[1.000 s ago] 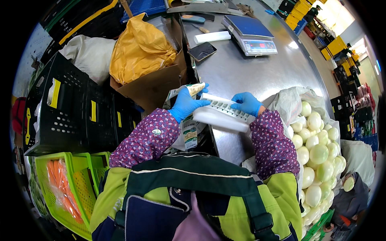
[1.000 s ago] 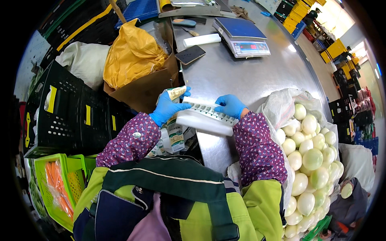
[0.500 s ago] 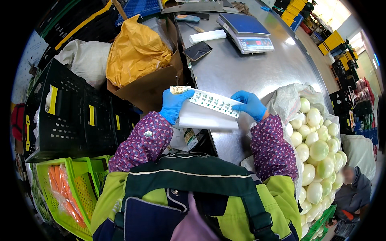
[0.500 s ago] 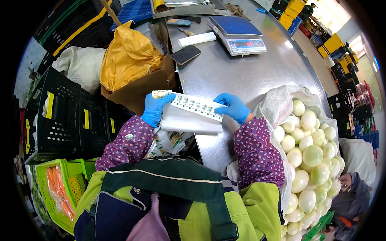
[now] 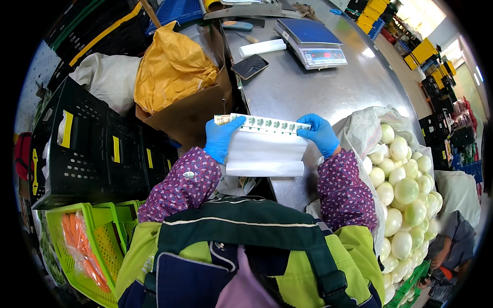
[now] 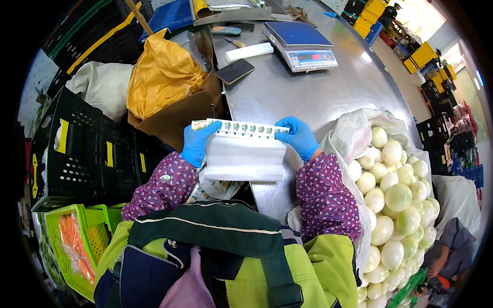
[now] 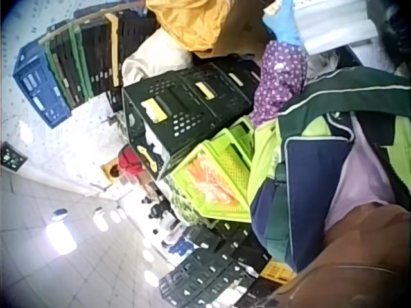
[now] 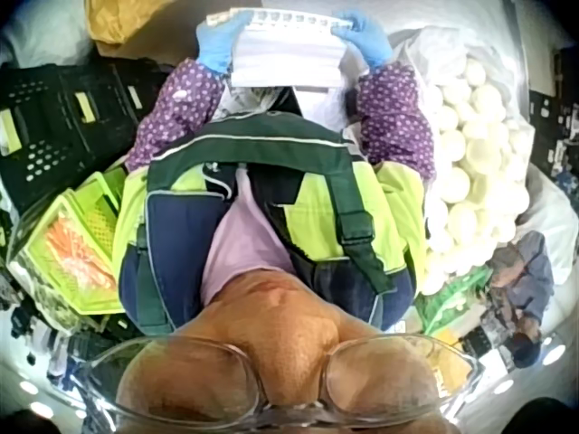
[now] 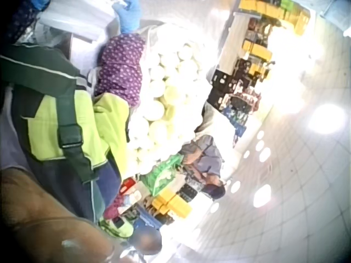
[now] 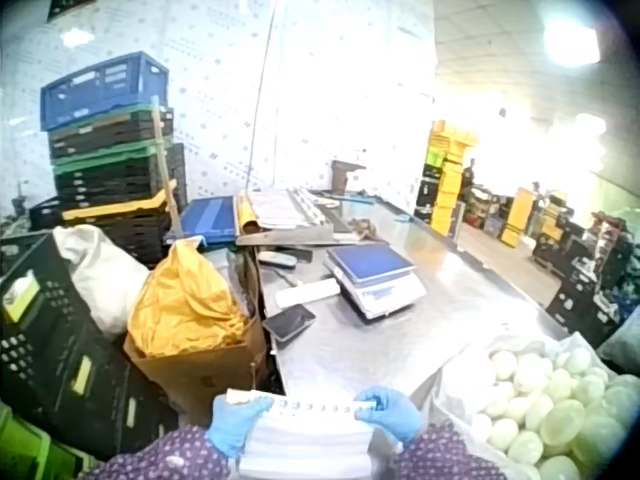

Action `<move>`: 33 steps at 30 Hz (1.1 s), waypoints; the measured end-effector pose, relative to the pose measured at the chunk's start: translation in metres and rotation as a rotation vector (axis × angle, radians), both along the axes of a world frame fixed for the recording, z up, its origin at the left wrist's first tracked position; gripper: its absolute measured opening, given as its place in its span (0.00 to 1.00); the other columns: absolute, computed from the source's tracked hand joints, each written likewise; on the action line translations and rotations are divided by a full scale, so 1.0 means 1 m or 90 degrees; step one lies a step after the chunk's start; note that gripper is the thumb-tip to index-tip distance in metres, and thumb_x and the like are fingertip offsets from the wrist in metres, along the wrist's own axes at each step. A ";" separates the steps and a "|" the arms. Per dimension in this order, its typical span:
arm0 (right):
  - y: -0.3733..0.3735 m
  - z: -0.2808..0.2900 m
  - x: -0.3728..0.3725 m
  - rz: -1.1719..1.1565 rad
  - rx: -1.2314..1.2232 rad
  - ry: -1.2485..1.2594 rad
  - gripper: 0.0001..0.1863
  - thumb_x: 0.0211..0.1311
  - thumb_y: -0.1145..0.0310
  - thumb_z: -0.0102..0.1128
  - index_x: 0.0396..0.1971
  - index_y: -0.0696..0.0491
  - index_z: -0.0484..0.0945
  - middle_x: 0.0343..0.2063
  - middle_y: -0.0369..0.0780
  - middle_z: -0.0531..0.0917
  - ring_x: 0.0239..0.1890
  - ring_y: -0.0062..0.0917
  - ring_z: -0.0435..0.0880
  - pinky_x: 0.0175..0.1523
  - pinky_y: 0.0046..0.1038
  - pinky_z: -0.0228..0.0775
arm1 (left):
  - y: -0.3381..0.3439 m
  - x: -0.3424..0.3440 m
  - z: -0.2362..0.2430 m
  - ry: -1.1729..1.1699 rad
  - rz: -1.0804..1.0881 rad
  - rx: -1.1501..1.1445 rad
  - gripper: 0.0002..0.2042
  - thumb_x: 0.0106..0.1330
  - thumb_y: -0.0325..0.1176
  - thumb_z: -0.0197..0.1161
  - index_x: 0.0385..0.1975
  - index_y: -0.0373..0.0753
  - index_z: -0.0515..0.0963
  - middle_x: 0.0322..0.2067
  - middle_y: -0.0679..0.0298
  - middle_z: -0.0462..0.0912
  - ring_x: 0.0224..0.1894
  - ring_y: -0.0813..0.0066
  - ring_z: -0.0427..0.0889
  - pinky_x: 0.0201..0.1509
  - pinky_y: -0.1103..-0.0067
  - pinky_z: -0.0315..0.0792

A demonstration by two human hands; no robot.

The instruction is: The person stands at a stainless steel counter in a warehouse, wearing blue gloves. They repeatedly pick up small white cartons, peel off individual labels from a sheet, and apply them to the cartons. The person handles the cartons and labels by hand, working in a repetitive cycle.

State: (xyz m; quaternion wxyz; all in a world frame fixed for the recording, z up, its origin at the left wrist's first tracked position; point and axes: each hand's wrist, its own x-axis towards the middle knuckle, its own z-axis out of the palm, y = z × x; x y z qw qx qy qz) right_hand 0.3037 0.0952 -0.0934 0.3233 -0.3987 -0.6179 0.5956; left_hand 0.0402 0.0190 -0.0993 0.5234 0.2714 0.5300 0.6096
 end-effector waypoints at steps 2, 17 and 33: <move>0.000 0.000 0.001 -0.011 -0.004 0.003 0.13 0.49 0.74 0.61 0.36 0.58 0.73 0.26 0.35 0.77 0.27 0.15 0.75 0.34 0.14 0.69 | -0.002 -0.003 0.004 -0.018 -0.036 -0.002 0.14 0.51 0.25 0.64 0.37 0.31 0.74 0.31 0.58 0.79 0.30 0.73 0.80 0.34 0.81 0.75; 0.002 -0.002 0.008 0.015 -0.003 -0.125 0.10 0.54 0.67 0.58 0.26 0.59 0.74 0.18 0.36 0.76 0.18 0.16 0.74 0.20 0.17 0.68 | 0.000 -0.006 -0.008 0.078 -0.084 0.019 0.11 0.49 0.26 0.66 0.33 0.31 0.77 0.29 0.59 0.80 0.29 0.77 0.78 0.35 0.84 0.73; 0.015 0.048 -0.015 0.260 0.551 -0.452 0.11 0.45 0.76 0.58 0.32 0.52 0.74 0.30 0.39 0.75 0.32 0.34 0.76 0.37 0.30 0.69 | 0.003 0.004 -0.005 0.103 -0.093 -0.016 0.13 0.49 0.26 0.65 0.34 0.29 0.76 0.31 0.58 0.80 0.32 0.75 0.79 0.37 0.83 0.73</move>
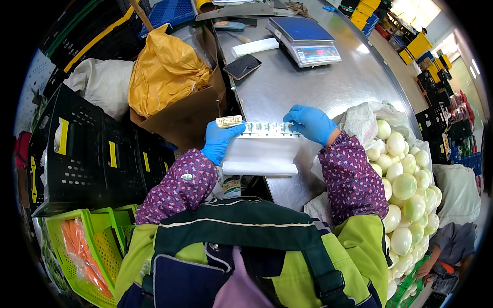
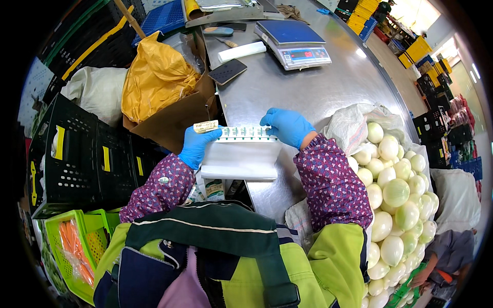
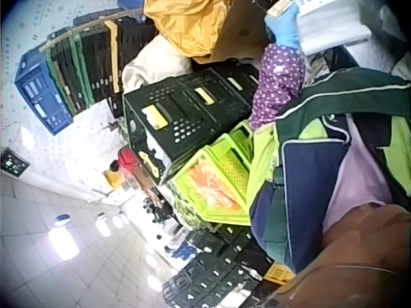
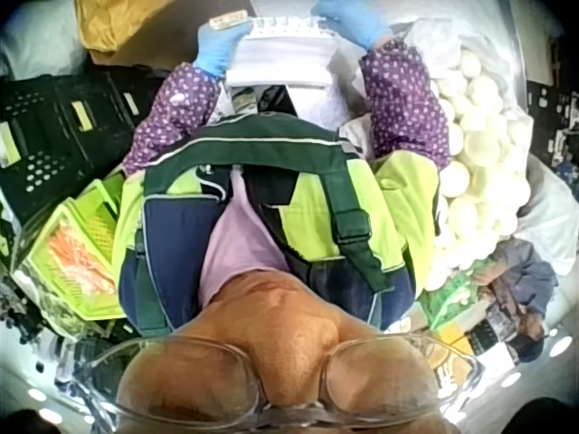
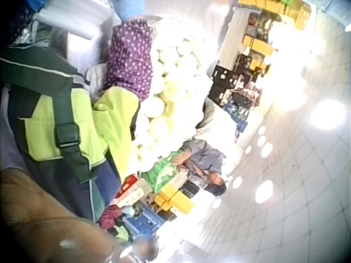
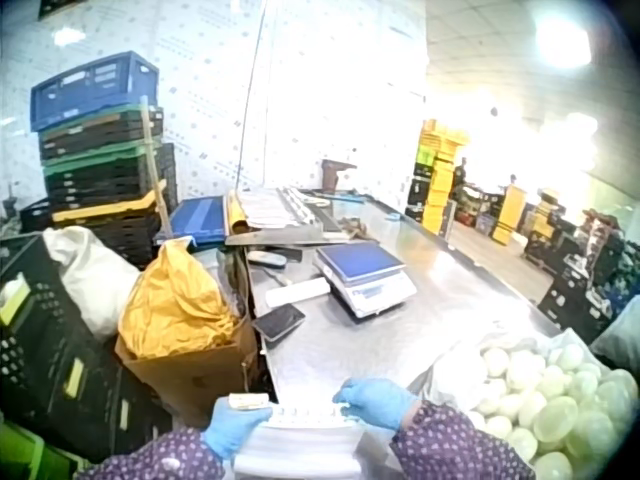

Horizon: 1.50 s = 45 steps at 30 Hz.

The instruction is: The person stands at a stainless steel counter in a warehouse, wearing blue gloves. They repeatedly pick up small white cartons, peel off individual labels from a sheet, and apply them to the cartons. The person handles the cartons and labels by hand, working in a repetitive cycle.

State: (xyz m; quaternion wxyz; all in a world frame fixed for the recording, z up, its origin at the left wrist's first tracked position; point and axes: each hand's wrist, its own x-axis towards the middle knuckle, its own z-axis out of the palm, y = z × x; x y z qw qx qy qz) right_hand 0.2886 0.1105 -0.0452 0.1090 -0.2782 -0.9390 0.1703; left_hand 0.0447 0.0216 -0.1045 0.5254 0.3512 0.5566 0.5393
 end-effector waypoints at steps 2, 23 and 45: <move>0.003 -0.005 0.000 0.013 -0.002 -0.015 0.10 0.46 0.75 0.57 0.32 0.51 0.75 0.30 0.39 0.76 0.32 0.34 0.76 0.37 0.30 0.69 | 0.001 0.001 -0.003 -0.012 -0.006 0.009 0.13 0.49 0.26 0.65 0.34 0.29 0.76 0.31 0.58 0.80 0.32 0.75 0.79 0.37 0.83 0.73; 0.008 -0.001 0.054 -0.271 -0.594 0.434 0.09 0.51 0.78 0.56 0.35 0.60 0.75 0.31 0.39 0.80 0.30 0.19 0.78 0.36 0.19 0.72 | 0.021 0.020 -0.023 -0.099 -0.066 -0.051 0.14 0.54 0.28 0.62 0.39 0.30 0.73 0.34 0.57 0.78 0.35 0.73 0.78 0.40 0.80 0.74; -0.036 0.010 -0.040 -0.393 -0.568 0.506 0.08 0.48 0.66 0.63 0.23 0.56 0.78 0.16 0.32 0.75 0.16 0.11 0.69 0.20 0.12 0.58 | 0.005 -0.059 0.078 -0.222 -0.120 0.196 0.23 0.63 0.41 0.49 0.51 0.27 0.62 0.45 0.47 0.72 0.45 0.60 0.76 0.48 0.72 0.72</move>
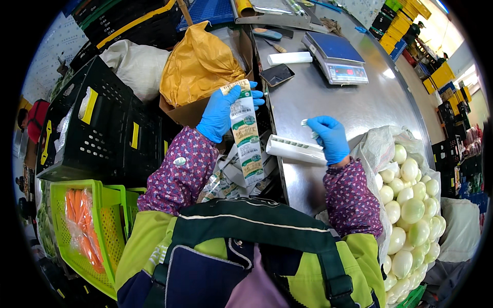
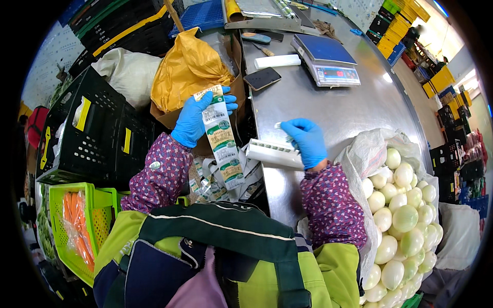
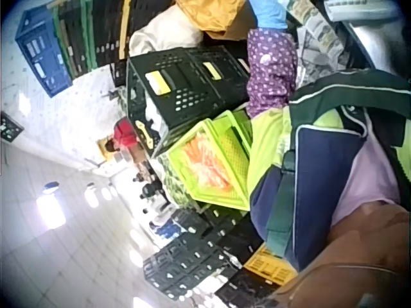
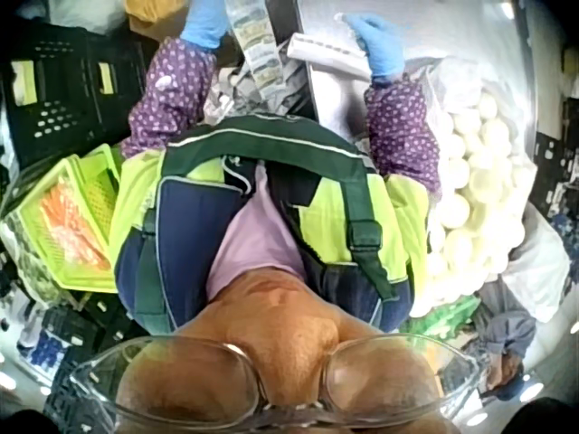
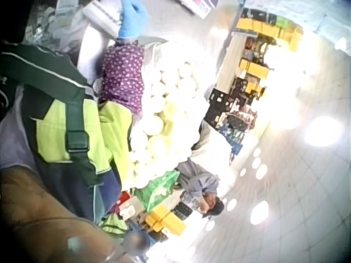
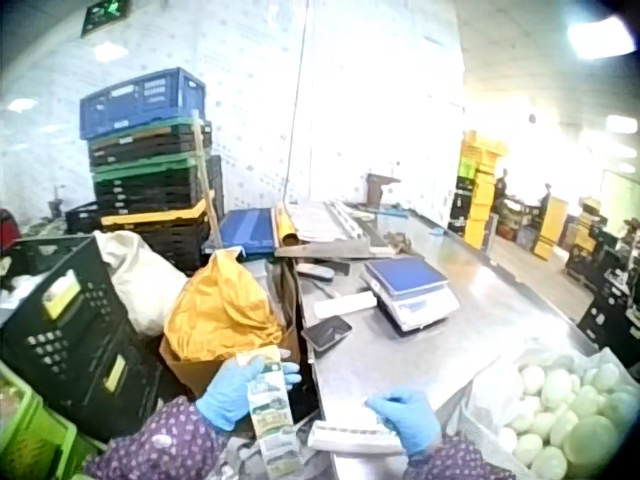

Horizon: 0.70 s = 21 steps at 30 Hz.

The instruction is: The person stands at a stainless steel counter in a warehouse, wearing blue gloves. They repeatedly pick up small white cartons, peel off individual labels from a sheet, and apply them to the cartons. The person handles the cartons and labels by hand, working in a repetitive cycle.

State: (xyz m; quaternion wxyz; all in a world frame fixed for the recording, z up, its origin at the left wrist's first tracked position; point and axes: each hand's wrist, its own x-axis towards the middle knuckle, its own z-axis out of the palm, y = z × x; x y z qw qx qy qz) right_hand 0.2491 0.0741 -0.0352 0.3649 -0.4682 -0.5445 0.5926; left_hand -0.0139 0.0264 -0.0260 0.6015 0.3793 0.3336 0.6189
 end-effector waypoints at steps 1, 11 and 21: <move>-0.005 0.003 -0.009 0.015 0.008 0.005 0.08 0.48 0.66 0.63 0.23 0.56 0.78 0.17 0.33 0.76 0.17 0.11 0.70 0.21 0.12 0.59 | -0.003 0.004 0.002 0.003 -0.001 0.001 0.24 0.63 0.41 0.49 0.51 0.27 0.62 0.45 0.47 0.72 0.45 0.60 0.75 0.48 0.72 0.72; -0.043 0.020 -0.072 0.000 0.102 0.161 0.07 0.48 0.72 0.63 0.27 0.59 0.78 0.21 0.34 0.78 0.21 0.11 0.72 0.26 0.12 0.64 | -0.024 0.031 0.010 -0.049 -0.008 -0.008 0.20 0.65 0.37 0.46 0.51 0.28 0.63 0.44 0.50 0.74 0.44 0.64 0.76 0.47 0.74 0.72; -0.043 0.009 -0.089 -0.014 0.176 0.189 0.05 0.48 0.74 0.63 0.26 0.58 0.78 0.19 0.32 0.77 0.20 0.10 0.71 0.25 0.11 0.62 | -0.032 0.040 0.011 -0.046 -0.007 -0.002 0.19 0.66 0.38 0.44 0.50 0.29 0.65 0.44 0.54 0.74 0.44 0.68 0.76 0.48 0.76 0.72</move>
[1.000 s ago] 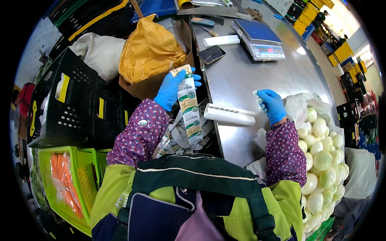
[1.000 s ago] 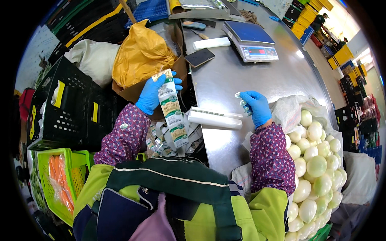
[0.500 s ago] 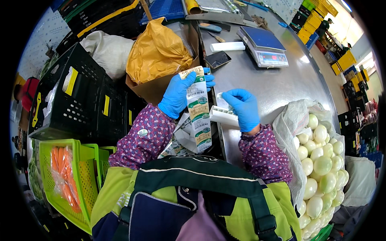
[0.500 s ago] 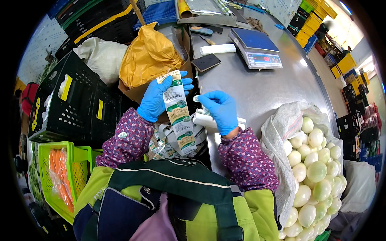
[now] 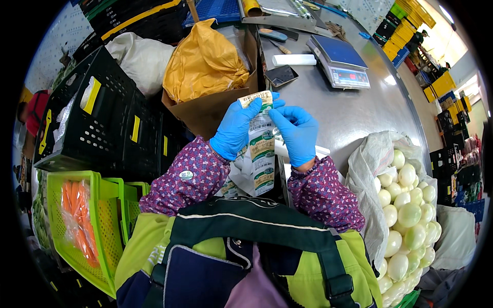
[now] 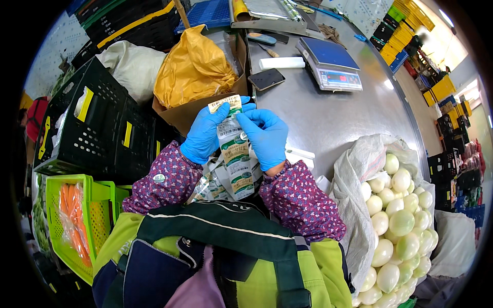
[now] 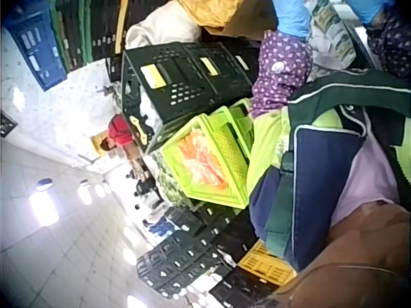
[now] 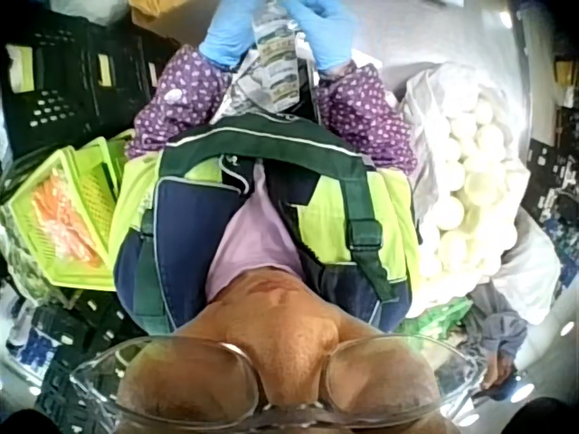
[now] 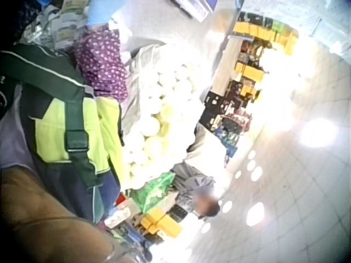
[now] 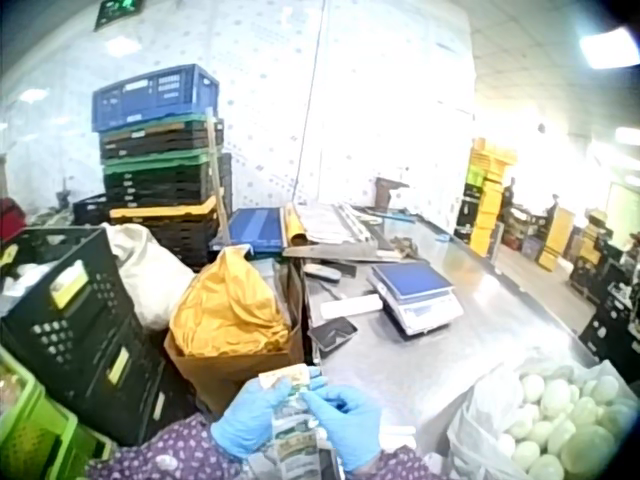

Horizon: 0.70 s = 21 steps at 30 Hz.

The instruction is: The person stands at a stainless steel counter in a warehouse, wearing blue gloves. They repeatedly pick up small white cartons, peel off individual labels from a sheet, and apply them to the cartons. The person handles the cartons and labels by hand, working in a repetitive cycle.

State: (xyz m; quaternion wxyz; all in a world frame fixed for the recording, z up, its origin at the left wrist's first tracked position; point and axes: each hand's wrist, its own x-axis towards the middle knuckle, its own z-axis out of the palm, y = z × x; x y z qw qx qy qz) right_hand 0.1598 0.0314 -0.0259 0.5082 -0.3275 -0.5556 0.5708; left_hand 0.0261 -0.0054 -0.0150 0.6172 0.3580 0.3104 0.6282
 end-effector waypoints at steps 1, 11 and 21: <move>0.000 0.000 -0.001 -0.006 0.009 -0.010 0.05 0.48 0.74 0.63 0.25 0.58 0.77 0.19 0.32 0.77 0.20 0.09 0.70 0.25 0.12 0.62 | 0.000 0.001 0.000 0.003 -0.001 0.000 0.20 0.66 0.38 0.44 0.50 0.29 0.65 0.44 0.54 0.74 0.44 0.68 0.76 0.48 0.76 0.72; 0.029 -0.006 0.019 0.082 0.002 -0.284 0.15 0.49 0.62 0.64 0.31 0.58 0.75 0.23 0.36 0.78 0.21 0.14 0.72 0.24 0.16 0.63 | -0.003 -0.002 -0.002 0.009 -0.019 -0.012 0.20 0.66 0.39 0.46 0.51 0.31 0.64 0.45 0.55 0.73 0.47 0.69 0.74 0.51 0.75 0.70; -0.017 -0.035 0.020 0.287 -0.116 -0.332 0.11 0.50 0.65 0.63 0.26 0.58 0.77 0.17 0.34 0.76 0.20 0.12 0.71 0.25 0.15 0.64 | 0.001 -0.036 0.014 -0.128 0.005 0.008 0.21 0.63 0.32 0.49 0.55 0.33 0.57 0.48 0.46 0.69 0.49 0.57 0.72 0.50 0.70 0.72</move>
